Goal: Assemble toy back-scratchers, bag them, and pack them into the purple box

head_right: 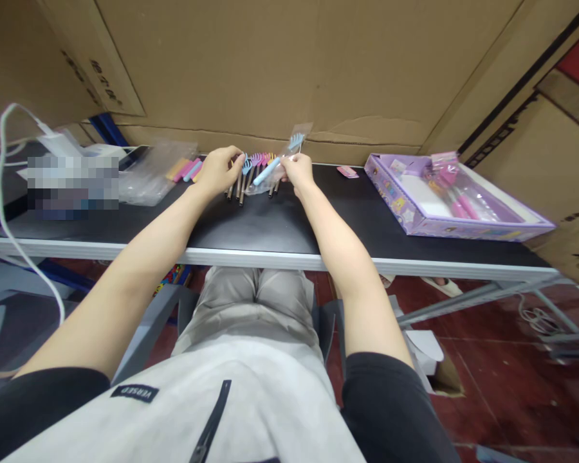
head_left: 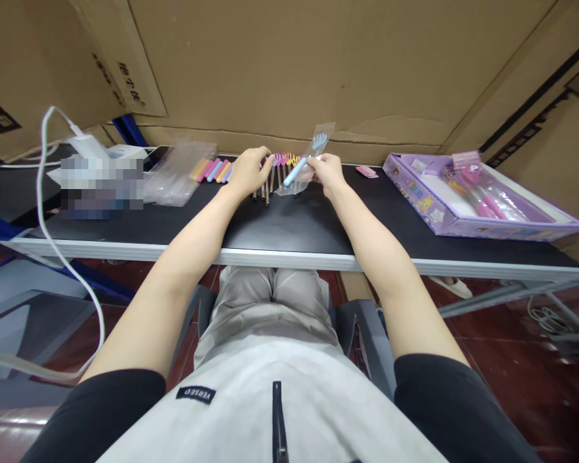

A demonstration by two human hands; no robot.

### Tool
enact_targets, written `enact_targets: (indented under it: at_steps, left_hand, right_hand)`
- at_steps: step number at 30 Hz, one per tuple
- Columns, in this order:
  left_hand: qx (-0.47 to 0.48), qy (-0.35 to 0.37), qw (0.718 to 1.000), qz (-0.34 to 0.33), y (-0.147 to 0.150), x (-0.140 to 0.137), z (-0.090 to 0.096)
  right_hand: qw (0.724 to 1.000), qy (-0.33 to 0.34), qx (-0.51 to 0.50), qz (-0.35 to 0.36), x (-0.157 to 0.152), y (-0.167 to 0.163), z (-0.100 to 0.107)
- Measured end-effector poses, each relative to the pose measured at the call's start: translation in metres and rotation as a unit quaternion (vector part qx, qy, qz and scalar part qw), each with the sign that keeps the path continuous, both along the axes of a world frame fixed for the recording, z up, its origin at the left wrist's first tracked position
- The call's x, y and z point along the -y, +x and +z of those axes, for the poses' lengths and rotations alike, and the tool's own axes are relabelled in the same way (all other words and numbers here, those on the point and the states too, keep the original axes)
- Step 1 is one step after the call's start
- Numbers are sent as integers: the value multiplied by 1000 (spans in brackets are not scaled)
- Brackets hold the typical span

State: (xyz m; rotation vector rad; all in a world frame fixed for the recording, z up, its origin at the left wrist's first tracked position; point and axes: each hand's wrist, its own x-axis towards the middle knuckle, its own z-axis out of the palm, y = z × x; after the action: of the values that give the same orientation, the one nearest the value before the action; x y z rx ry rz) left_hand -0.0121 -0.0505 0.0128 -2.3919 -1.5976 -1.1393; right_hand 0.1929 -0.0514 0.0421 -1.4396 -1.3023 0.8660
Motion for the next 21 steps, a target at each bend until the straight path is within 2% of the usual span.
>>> enact_targets:
  at_steps: [5, 9, 13, 17, 21]
  left_hand:
    - [-41, 4, 999, -32, 11, 12, 6]
    - [-76, -1, 996, -47, 16, 15, 3]
    - [-75, -18, 994, -76, 14, 9, -3]
    - [-71, -29, 990, -122, 9, -3, -10]
    - [-54, -31, 987, -145, 8, -12, -15]
  right_hand:
    - [993, -12, -103, 57, 16, -28, -9]
    - [971, -68, -191, 128, 26, -39, -15]
    - [948, -98, -261, 152, 25, -38, -17]
    - [939, -126, -277, 159, 22, -33, -17]
    - [944, -137, -264, 146, 18, -32, -17]
